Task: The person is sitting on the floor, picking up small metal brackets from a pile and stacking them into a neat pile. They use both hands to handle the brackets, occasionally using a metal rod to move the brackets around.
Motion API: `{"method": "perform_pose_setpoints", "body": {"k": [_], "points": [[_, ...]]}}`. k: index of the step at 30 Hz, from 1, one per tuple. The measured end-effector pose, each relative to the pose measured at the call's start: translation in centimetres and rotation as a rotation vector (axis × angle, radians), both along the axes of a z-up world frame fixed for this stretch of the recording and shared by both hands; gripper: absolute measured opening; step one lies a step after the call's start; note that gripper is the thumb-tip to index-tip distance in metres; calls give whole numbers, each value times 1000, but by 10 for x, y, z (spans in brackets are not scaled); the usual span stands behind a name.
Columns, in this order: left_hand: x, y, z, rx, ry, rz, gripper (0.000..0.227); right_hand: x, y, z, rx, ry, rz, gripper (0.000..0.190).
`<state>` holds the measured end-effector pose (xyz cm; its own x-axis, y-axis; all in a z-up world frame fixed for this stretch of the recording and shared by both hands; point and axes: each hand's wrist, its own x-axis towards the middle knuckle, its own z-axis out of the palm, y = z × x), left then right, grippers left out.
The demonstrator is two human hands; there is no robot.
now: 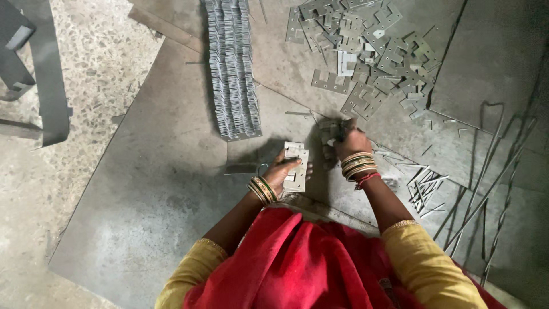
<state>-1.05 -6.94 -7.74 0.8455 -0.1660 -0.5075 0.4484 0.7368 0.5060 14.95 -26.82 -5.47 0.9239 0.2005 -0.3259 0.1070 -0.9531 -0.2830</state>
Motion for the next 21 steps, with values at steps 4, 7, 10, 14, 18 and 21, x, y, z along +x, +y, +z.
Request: {"method": "perform_pose_setpoints", "body": {"k": [4,7,10,14,18,21], "points": [[1,4,-10,-14,73,61,41,6,-17,-16,196,-6,-131,60],[0,0,-12,12,146,95,47,-2,-23,-24,183,-2,-88,73],[1,-3,-9,-7,179,75,51,-7,-24,-33,162,-66,-79,75],[-2,3,-5,100,157,101,60,-4,-29,-35,254,8,-122,67],[-2,10,-2,78,284,31,64,-11,-37,-2,427,97,-29,36],[4,11,1,-86,139,-44,59,-33,-28,43,481,-160,295,31]]}}
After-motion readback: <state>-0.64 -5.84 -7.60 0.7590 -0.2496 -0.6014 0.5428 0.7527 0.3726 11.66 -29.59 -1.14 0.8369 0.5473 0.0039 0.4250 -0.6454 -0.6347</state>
